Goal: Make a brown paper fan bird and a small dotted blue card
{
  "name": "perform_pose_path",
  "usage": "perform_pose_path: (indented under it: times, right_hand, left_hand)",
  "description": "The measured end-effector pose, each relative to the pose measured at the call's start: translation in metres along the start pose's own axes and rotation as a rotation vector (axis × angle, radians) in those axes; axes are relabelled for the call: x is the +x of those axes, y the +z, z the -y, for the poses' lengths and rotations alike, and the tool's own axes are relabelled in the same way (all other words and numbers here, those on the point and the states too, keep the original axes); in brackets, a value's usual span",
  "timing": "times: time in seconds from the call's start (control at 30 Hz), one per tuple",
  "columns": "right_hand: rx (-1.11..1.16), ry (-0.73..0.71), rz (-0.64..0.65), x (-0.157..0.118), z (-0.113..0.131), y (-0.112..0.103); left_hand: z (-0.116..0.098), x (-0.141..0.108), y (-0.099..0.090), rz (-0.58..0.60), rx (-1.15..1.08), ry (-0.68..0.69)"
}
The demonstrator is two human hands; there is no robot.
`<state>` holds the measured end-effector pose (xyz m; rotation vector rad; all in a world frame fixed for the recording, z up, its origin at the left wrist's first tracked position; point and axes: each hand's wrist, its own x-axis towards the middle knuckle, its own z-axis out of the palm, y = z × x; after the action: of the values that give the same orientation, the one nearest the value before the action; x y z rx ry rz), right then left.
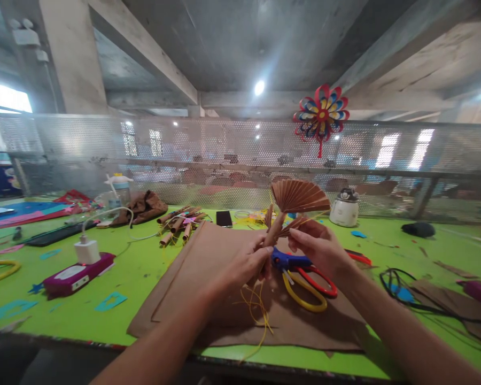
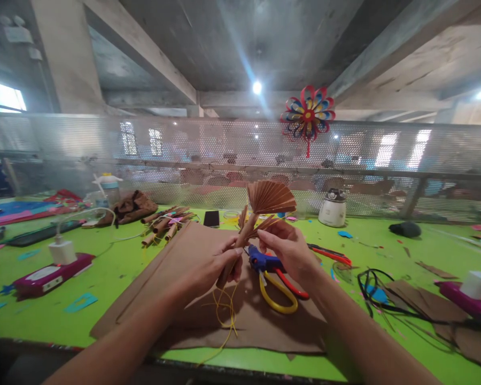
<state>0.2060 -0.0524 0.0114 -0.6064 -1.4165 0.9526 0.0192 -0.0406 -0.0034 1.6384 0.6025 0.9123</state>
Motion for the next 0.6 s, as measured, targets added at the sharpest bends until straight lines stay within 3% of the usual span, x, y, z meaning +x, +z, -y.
perform_pose_path:
  times: [0.33,0.47,0.6]
  right_hand:
    - [0.103,0.017,-0.159,-0.001,-0.007,0.005]
    - [-0.026,-0.019,-0.220,-0.003,-0.011,0.007]
    - [-0.225,-0.146,-0.303,-0.004,-0.006,0.011]
  left_hand:
    - [0.000,0.003,0.000,-0.037,0.141,0.050]
    - [0.001,0.004,0.000,-0.047,0.136,0.046]
    - [0.004,0.006,-0.002,-0.042,0.143,0.053]
